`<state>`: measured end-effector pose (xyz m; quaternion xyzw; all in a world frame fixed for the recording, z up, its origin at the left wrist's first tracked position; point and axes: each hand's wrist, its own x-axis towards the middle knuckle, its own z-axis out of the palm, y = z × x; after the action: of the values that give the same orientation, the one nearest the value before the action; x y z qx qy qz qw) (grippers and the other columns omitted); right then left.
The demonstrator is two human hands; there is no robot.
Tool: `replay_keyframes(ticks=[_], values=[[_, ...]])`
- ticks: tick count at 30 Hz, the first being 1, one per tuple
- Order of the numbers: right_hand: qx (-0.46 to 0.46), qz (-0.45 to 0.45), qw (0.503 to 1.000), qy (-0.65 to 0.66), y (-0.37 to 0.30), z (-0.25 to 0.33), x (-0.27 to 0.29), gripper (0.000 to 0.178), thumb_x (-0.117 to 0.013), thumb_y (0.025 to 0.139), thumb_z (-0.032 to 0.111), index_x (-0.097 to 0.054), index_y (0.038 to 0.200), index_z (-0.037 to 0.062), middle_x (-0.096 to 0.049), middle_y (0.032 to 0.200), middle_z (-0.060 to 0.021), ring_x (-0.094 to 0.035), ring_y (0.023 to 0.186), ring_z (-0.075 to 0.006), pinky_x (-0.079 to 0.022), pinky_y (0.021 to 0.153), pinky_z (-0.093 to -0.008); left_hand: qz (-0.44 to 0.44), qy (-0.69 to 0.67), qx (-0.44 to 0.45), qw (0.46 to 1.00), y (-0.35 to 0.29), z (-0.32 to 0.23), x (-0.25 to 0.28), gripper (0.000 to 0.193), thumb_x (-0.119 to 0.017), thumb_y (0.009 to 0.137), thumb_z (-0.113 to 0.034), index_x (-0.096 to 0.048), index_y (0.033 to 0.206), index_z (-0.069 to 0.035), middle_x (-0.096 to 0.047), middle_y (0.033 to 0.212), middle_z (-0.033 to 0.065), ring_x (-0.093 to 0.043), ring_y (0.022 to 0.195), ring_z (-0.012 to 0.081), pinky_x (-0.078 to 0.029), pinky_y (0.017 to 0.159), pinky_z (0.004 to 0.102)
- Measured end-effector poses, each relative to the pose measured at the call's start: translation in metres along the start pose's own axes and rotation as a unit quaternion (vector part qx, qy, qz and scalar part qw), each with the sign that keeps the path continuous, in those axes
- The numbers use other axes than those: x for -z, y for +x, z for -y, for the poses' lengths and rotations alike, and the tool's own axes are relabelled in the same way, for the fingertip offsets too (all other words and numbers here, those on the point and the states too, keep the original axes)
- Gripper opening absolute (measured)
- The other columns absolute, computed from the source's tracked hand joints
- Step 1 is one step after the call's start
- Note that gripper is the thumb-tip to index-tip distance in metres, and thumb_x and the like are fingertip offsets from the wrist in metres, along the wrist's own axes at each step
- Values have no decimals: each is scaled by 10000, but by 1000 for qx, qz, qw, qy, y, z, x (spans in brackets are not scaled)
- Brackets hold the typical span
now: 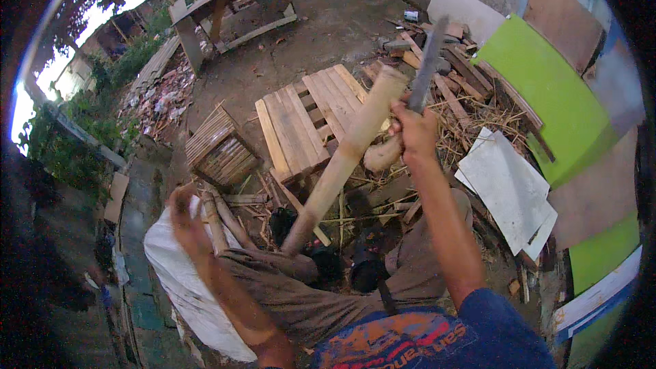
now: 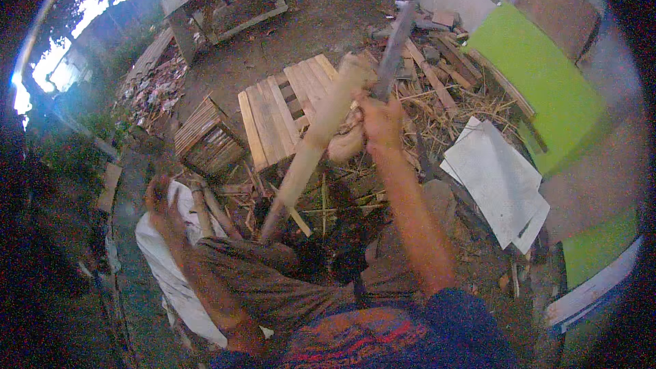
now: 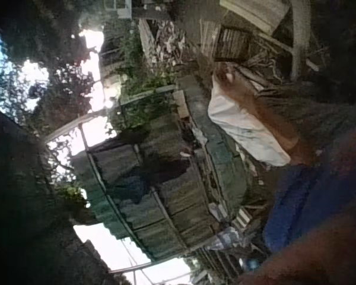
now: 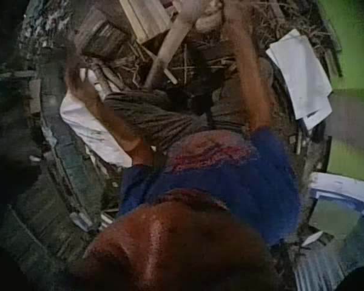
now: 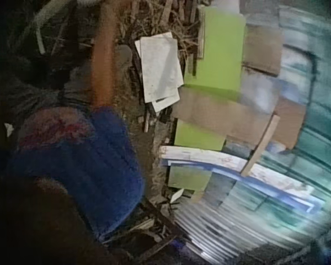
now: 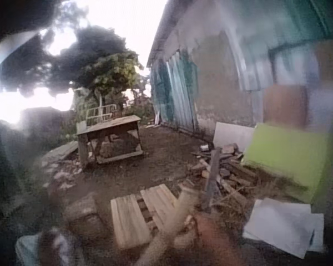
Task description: The person sits on the ground and uses a machete to split a bamboo stalk into thin strips. They repeatedly strike and pry the bamboo to separate it, then place the finished strips on a wooden pallet.
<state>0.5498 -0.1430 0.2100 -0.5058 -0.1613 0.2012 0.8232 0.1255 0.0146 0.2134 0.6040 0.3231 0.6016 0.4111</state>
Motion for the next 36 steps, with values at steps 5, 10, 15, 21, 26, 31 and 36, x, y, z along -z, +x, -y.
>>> replay_keyframes(ticks=[5,10,15,21,26,31,36], values=[[72,147,971,-176,-52,13,-46,214,-748,866,141,-638,982,-2,-651,766,-23,-559,598,-61,-440,509,-248,214,41,1,976,-15,8,-206,371,-507,1018,-299,-584,1236,-9,-598,1236,121,-583,1147,249,-464,946,343],[247,163,937,-187,-52,14,-54,242,-695,922,225,-656,1032,13,-634,745,1,-523,547,-33,-421,490,-225,125,-86,-68,986,0,-46,-264,308,-548,1018,-297,-608,1079,-1,-615,937,31,-553,881,157,-454,814,307],[174,123,955,-205,-47,48,-28,267,-544,1013,264,-617,1099,22,-563,721,15,-476,495,-37,-395,450,-217,2,-178,-142,974,89,-128,-247,395,-534,1005,-390,-609,1031,-3,-625,938,85,-620,839,197,-515,741,317],[111,119,962,-219,-65,19,-1,242,-496,1027,229,-530,1154,25,-553,718,-3,-493,518,-57,-404,465,-217,-15,-266,-234,935,136,-173,-236,346,-517,1000,-332,-622,1030,-3,-631,909,84,-645,792,217,-548,665,340],[99,127,951,-262,-77,-18,7,245,-514,1014,226,-541,1135,15,-579,707,-18,-536,566,-75,-443,505,-248,-112,-133,-334,927,154,-158,-241,447,-515,999,-424,-631,981,7,-632,888,85,-627,797,193,-510,752,293],[123,146,934,-303,-80,-40,3,263,-508,1003,196,-550,1193,18,-605,686,-36,-573,570,-106,-469,530,-282,-195,105,-412,884,164,-135,-230,508,-530,991,-490,-610,946,9,-620,827,87,-589,760,154,-484,725,290],[170,186,918,-306,-84,-18,-40,313,-517,984,174,-532,1238,-8,-653,752,-124,-644,627,-210,-506,606,-335,-212,144,-445,858,152,-142,-234,514,-523,994,-505,-586,961,5,-603,761,74,-565,711,145,-471,653,310]])
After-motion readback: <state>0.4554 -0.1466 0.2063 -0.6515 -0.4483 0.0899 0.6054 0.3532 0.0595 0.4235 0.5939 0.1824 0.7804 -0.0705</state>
